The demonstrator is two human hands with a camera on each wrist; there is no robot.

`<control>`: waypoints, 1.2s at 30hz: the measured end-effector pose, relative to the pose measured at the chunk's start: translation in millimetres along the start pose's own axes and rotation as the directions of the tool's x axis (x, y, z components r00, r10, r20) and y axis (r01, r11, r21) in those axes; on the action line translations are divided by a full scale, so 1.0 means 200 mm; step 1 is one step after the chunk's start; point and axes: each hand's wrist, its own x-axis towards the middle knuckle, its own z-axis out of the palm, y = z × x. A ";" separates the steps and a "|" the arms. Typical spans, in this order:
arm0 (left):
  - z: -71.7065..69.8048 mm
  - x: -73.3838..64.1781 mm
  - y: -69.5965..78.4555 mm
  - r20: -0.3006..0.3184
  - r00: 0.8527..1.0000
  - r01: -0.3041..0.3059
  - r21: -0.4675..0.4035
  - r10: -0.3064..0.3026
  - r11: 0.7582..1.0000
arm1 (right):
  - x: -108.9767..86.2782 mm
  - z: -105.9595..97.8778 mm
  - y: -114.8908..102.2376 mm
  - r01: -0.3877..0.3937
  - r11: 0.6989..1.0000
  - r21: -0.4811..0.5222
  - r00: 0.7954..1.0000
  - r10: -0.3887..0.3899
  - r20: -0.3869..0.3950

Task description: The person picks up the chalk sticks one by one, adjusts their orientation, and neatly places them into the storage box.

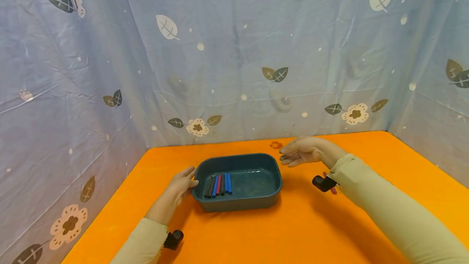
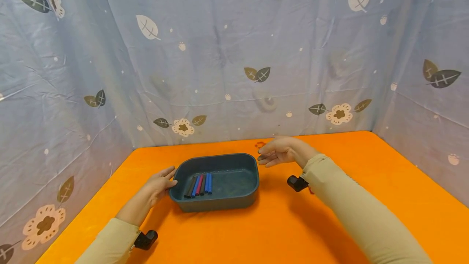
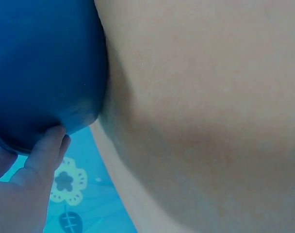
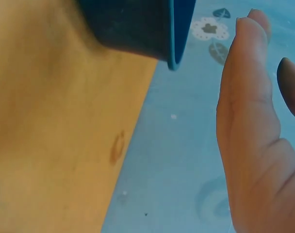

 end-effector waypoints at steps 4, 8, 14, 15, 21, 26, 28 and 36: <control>0.00 0.00 0.00 0.002 1.000 -0.001 0.003 0.001 1.000 | -0.04 -0.04 0.02 -0.006 1.000 -0.004 1.000 0.006 0.015; -0.01 -0.01 -0.01 -0.004 1.000 0.001 0.005 -0.001 1.000 | -0.07 -0.07 0.04 -0.008 1.000 -0.018 1.000 0.008 0.030; -0.01 -0.02 -0.02 -0.009 1.000 -0.004 0.005 0.004 1.000 | -0.12 -0.12 0.09 -0.013 1.000 0.000 1.000 0.013 -0.003; -0.01 -0.02 -0.02 -0.007 1.000 -0.005 0.004 0.005 1.000 | -0.13 -0.13 0.10 -0.017 1.000 0.006 1.000 0.017 -0.011; 0.00 -0.02 -0.01 0.003 1.000 -0.002 0.004 0.002 1.000 | -0.19 -0.21 0.18 -0.011 1.000 0.014 0.999 0.011 -0.030; 0.01 -0.01 -0.01 0.013 1.000 -0.011 -0.012 0.011 1.000 | -0.23 -0.27 0.23 -0.009 1.000 0.009 0.999 0.009 -0.052; 0.00 -0.01 -0.01 0.017 1.000 -0.018 -0.021 0.019 1.000 | -0.24 -0.29 0.24 -0.010 1.000 0.017 0.998 0.011 -0.057; 0.00 -0.01 0.00 0.017 1.000 -0.023 -0.019 0.024 1.000 | -0.30 -0.37 0.32 -0.024 1.000 0.019 0.998 0.025 -0.053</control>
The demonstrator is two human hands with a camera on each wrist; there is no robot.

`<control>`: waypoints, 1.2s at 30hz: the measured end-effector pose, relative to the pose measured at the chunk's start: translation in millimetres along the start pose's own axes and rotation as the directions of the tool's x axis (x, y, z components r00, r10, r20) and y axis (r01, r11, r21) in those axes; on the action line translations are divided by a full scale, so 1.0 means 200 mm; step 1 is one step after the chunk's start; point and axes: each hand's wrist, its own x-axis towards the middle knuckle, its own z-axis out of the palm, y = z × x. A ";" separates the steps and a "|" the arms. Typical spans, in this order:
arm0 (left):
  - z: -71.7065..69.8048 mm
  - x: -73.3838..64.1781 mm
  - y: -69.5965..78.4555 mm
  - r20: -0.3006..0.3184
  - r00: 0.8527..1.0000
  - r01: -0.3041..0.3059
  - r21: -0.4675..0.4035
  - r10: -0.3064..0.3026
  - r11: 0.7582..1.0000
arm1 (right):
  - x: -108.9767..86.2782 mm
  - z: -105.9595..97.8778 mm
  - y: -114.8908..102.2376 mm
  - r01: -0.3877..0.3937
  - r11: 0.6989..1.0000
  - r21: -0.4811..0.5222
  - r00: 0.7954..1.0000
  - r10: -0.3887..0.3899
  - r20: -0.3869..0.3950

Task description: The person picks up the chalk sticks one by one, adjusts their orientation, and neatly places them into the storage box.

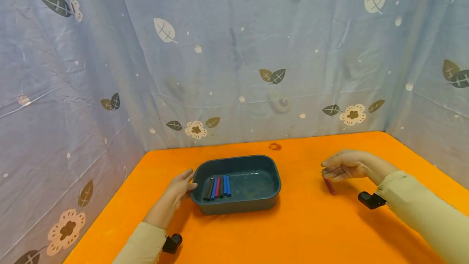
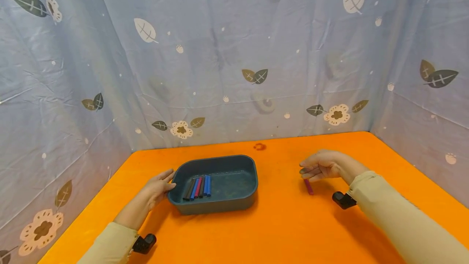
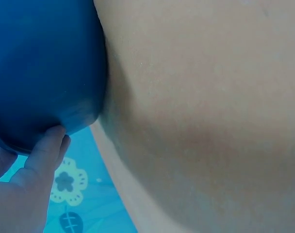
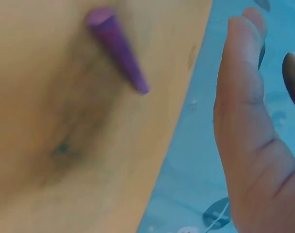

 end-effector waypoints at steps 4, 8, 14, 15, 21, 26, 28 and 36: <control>0.00 0.00 0.00 -0.003 1.000 0.000 0.004 0.000 1.000 | 0.00 -0.04 0.05 -0.027 0.999 -0.019 0.999 0.026 -0.018; 0.00 0.00 0.00 0.001 1.000 -0.002 0.001 0.002 1.000 | 0.01 -0.07 0.11 -0.064 0.997 -0.033 0.997 0.063 -0.051; 0.00 0.00 0.01 0.000 1.000 -0.001 0.003 0.001 1.000 | 0.04 -0.10 0.17 -0.124 0.991 -0.054 0.989 0.119 -0.082; 0.00 0.00 0.01 -0.001 1.000 0.001 0.003 -0.001 1.000 | 0.04 -0.10 0.17 -0.132 0.989 -0.061 0.989 0.127 -0.082; 0.00 0.00 0.01 0.004 1.000 0.003 0.006 -0.003 1.000 | 0.06 -0.10 0.19 -0.174 0.978 -0.115 0.981 0.162 -0.109; 0.00 0.00 0.01 0.005 1.000 -0.002 0.004 0.002 1.000 | 0.08 -0.08 0.18 -0.209 0.962 -0.176 0.971 0.183 -0.151; 0.00 0.00 0.01 0.005 1.000 -0.002 0.008 0.002 1.000 | 0.08 -0.06 0.18 -0.227 0.953 -0.200 0.965 0.192 -0.180; 0.00 0.00 0.00 0.004 1.000 0.004 -0.001 -0.004 1.000 | 0.10 -0.02 0.17 -0.273 0.918 -0.288 0.944 0.197 -0.266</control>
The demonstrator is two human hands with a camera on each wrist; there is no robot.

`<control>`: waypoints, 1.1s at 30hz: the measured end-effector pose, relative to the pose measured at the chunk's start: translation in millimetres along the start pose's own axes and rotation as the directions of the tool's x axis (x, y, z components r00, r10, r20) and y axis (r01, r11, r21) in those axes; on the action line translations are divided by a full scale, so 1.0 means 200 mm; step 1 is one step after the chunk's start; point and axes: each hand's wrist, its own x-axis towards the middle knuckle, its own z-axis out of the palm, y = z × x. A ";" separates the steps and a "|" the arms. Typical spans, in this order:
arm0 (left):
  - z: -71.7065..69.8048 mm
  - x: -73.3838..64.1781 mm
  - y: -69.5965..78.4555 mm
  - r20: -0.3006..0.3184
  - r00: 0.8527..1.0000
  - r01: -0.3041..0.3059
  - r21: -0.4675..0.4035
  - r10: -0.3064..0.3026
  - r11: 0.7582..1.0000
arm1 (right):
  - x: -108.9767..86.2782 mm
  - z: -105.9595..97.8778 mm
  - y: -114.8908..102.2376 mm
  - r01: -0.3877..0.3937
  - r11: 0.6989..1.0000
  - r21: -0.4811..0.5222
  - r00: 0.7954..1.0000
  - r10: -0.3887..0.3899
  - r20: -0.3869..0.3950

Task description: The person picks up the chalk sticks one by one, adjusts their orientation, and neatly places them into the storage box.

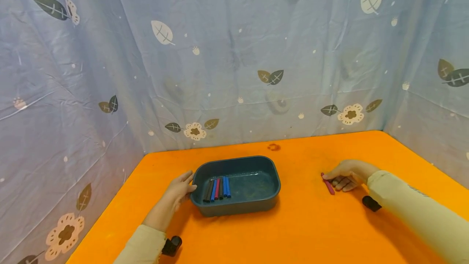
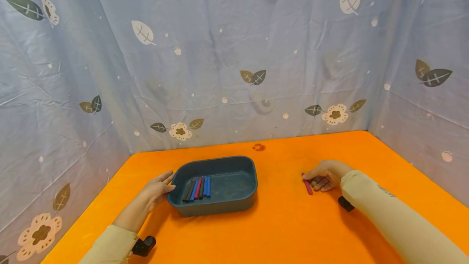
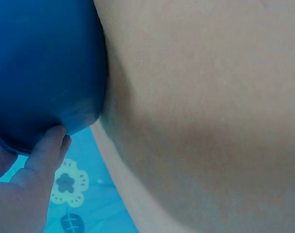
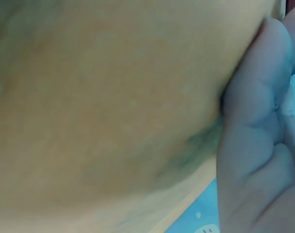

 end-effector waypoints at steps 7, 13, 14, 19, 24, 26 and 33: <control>-0.01 0.00 0.00 0.002 1.000 0.007 0.024 -0.007 1.000 | 0.01 0.01 -0.02 0.010 1.000 -0.027 1.000 -0.009 0.012; -0.01 0.00 -0.01 -0.001 1.000 0.000 0.038 0.000 0.999 | 0.01 0.02 -0.02 0.023 0.999 -0.043 1.000 -0.023 0.010; -0.01 0.00 -0.01 -0.001 1.000 -0.002 0.039 0.002 0.999 | 0.00 0.02 -0.02 0.025 0.999 -0.043 1.000 -0.025 0.006; 0.00 0.00 0.00 -0.004 1.000 -0.004 0.038 0.004 0.999 | -0.01 0.01 -0.01 0.033 0.999 -0.037 0.999 -0.033 0.011; 0.00 0.00 -0.01 -0.001 1.000 -0.006 0.030 0.006 1.000 | -0.03 0.00 0.01 0.082 0.995 0.052 0.994 -0.086 0.064; 0.00 -0.01 -0.01 0.002 1.000 -0.006 0.026 0.006 1.000 | -0.04 0.00 0.02 0.119 0.985 0.122 0.988 -0.130 0.087; -0.01 -0.01 -0.01 0.009 1.000 -0.007 0.006 0.007 1.000 | -0.07 0.00 0.02 0.153 0.921 0.359 0.970 -0.208 0.122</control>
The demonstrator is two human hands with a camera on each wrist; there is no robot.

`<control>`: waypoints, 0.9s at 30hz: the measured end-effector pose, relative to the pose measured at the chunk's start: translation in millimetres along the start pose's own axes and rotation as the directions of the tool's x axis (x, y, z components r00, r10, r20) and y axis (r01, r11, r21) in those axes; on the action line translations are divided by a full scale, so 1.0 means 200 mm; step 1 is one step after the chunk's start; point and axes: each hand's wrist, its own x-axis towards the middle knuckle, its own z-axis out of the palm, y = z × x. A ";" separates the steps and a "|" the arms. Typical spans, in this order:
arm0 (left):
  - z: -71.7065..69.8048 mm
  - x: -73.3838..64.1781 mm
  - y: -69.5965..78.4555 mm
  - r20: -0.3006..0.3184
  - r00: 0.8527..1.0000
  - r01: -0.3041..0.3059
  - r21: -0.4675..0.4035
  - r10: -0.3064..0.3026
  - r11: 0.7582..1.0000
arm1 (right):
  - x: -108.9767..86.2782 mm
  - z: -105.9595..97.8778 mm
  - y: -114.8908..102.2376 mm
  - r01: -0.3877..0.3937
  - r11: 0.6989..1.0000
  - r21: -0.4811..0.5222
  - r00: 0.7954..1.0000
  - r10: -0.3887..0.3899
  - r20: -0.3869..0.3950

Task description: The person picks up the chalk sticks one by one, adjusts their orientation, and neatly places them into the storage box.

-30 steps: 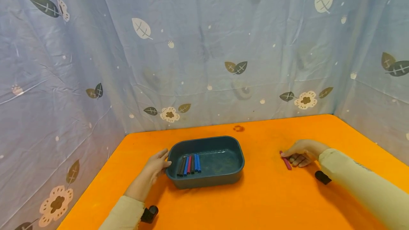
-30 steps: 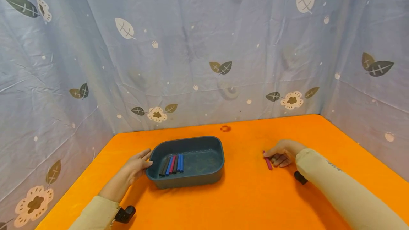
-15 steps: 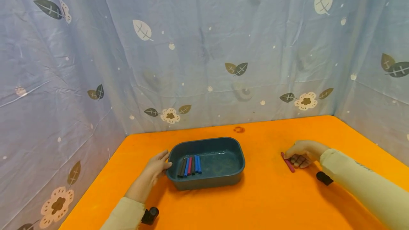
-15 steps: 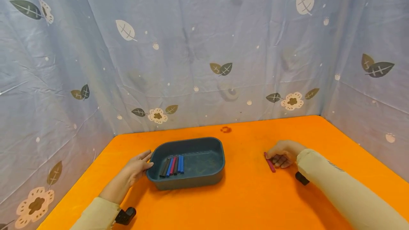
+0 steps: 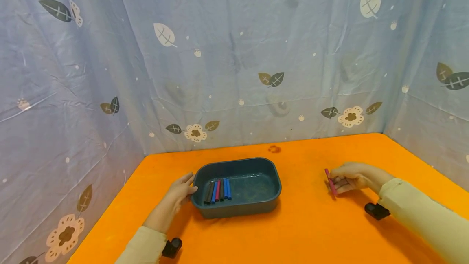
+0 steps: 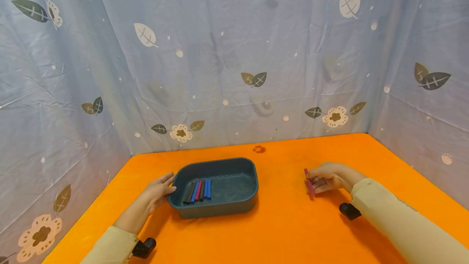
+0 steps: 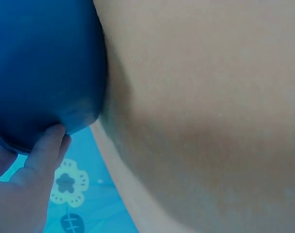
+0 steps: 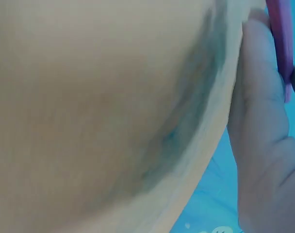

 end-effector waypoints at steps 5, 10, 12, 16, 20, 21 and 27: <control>0.00 0.00 0.00 -0.011 1.000 0.002 0.013 -0.002 1.000 | 0.01 0.04 -0.04 0.037 0.995 0.095 0.999 -0.040 0.033; 0.00 0.00 0.00 -0.017 1.000 0.003 0.026 -0.002 1.000 | 0.02 0.09 -0.10 0.071 0.984 0.162 0.995 -0.080 0.052; 0.00 0.00 0.00 -0.016 1.000 0.003 0.023 -0.003 1.000 | 0.03 0.12 -0.13 0.084 0.979 0.184 0.994 -0.095 0.053; 0.00 0.00 0.00 -0.012 1.000 0.006 0.015 -0.006 1.000 | 0.05 0.16 -0.17 0.101 0.971 0.215 0.992 -0.115 0.056; 0.00 0.00 0.01 -0.012 1.000 0.009 0.009 -0.009 1.000 | 0.07 0.20 -0.22 0.101 0.960 0.260 0.992 -0.117 0.048; 0.00 0.00 0.01 -0.013 1.000 0.010 0.011 -0.010 1.000 | 0.07 0.22 -0.24 0.094 0.955 0.281 0.993 -0.111 0.046; 0.01 0.00 0.01 -0.013 1.000 0.018 0.009 -0.018 1.000 | 0.10 0.27 -0.28 0.081 0.945 0.318 0.995 -0.097 0.036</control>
